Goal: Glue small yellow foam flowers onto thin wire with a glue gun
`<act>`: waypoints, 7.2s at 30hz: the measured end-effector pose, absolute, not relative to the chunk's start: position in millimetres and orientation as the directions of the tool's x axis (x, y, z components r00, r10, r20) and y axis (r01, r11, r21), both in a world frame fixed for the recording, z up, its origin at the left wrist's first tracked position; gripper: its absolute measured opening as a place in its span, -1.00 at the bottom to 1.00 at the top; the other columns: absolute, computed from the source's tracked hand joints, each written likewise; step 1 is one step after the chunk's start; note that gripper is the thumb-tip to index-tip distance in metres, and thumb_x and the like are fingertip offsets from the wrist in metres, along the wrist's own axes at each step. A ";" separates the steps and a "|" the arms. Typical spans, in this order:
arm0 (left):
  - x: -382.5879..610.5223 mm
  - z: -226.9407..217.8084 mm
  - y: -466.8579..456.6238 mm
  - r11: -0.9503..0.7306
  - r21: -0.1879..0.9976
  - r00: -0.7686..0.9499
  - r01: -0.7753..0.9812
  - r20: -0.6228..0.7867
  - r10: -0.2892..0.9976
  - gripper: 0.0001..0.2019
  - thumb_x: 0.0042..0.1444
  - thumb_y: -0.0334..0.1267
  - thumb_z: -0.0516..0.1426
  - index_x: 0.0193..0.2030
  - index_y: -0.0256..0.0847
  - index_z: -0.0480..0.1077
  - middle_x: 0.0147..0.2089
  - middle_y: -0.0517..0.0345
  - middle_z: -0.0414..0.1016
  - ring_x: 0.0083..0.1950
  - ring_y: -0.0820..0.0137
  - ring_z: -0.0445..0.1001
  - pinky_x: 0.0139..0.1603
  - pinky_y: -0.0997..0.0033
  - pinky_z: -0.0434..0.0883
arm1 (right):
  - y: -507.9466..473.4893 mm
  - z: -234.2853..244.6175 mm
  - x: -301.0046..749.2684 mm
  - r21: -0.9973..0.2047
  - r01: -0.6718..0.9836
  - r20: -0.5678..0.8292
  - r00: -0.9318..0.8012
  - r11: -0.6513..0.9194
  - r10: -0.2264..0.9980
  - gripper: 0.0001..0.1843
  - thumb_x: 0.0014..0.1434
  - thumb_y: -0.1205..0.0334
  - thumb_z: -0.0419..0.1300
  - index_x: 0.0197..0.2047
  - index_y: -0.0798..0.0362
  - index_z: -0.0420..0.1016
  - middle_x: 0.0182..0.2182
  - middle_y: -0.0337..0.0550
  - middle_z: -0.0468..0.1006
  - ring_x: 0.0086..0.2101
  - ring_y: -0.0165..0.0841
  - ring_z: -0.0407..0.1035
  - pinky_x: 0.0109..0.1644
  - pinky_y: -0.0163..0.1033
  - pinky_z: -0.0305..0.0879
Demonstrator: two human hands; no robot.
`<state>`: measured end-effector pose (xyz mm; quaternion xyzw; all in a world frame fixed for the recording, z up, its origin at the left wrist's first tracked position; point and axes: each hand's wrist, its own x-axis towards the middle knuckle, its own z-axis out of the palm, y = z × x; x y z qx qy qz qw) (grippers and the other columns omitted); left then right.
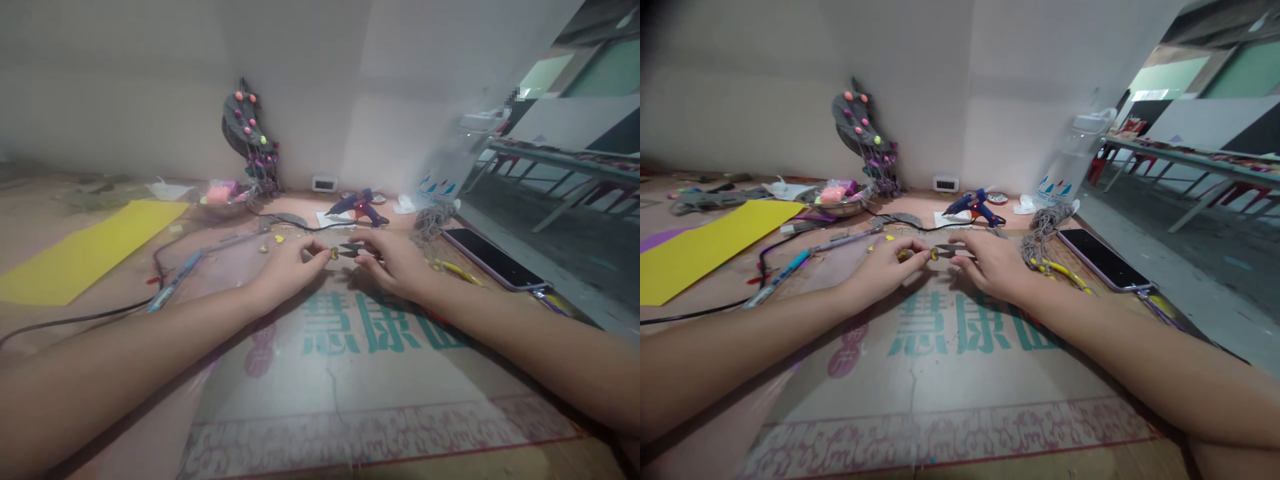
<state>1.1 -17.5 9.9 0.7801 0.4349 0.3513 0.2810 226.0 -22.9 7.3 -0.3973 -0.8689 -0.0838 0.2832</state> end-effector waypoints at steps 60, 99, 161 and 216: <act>1.1 5.9 -16.2 -0.488 0.749 0.404 0.449 0.317 0.858 -0.80 0.17 -0.17 0.06 -0.35 -0.20 0.43 -0.29 0.17 0.55 -0.26 0.37 0.46 -0.16 0.38 0.35 | -20.9 4.5 219.7 0.134 0.801 0.479 -0.568 0.583 0.670 -0.66 0.35 0.08 0.05 -0.01 0.09 0.53 -0.26 -0.02 0.66 -0.27 -0.22 0.51 -0.30 -0.23 0.18; 1.2 7.8 -18.8 -0.436 0.773 0.386 0.461 0.267 0.883 -0.80 0.17 -0.16 0.08 -0.34 -0.21 0.42 -0.31 0.21 0.53 -0.29 0.39 0.44 -0.21 0.41 0.31 | -20.7 5.8 219.1 0.132 0.806 0.482 -0.560 0.576 0.673 -0.68 0.34 0.12 0.08 -0.02 0.11 0.55 -0.27 -0.03 0.67 -0.25 -0.24 0.53 -0.28 -0.26 0.23; 0.9 5.4 -14.8 -0.504 0.742 0.438 0.443 0.311 0.843 -0.75 0.21 -0.09 0.07 -0.25 -0.21 0.47 -0.21 0.12 0.58 -0.15 0.31 0.50 -0.08 0.36 0.38 | -28.5 15.1 208.8 -0.634 0.581 0.349 -0.375 0.511 0.859 -0.70 0.24 0.09 0.15 -0.09 0.10 0.52 -0.31 -0.11 0.61 -0.35 -0.34 0.45 -0.30 -0.26 0.33; -0.7 -0.4 -11.2 -0.554 0.742 0.487 0.379 0.349 0.800 -0.71 0.29 -0.09 0.01 -0.11 -0.20 0.47 -0.15 0.09 0.55 -0.07 0.29 0.48 0.01 0.32 0.34 | -29.9 9.1 201.8 -0.748 0.521 0.343 -0.227 0.411 0.912 -0.77 0.22 0.09 0.11 -0.35 0.07 0.41 -0.47 -0.24 0.49 -0.45 -0.40 0.36 -0.36 -0.30 0.25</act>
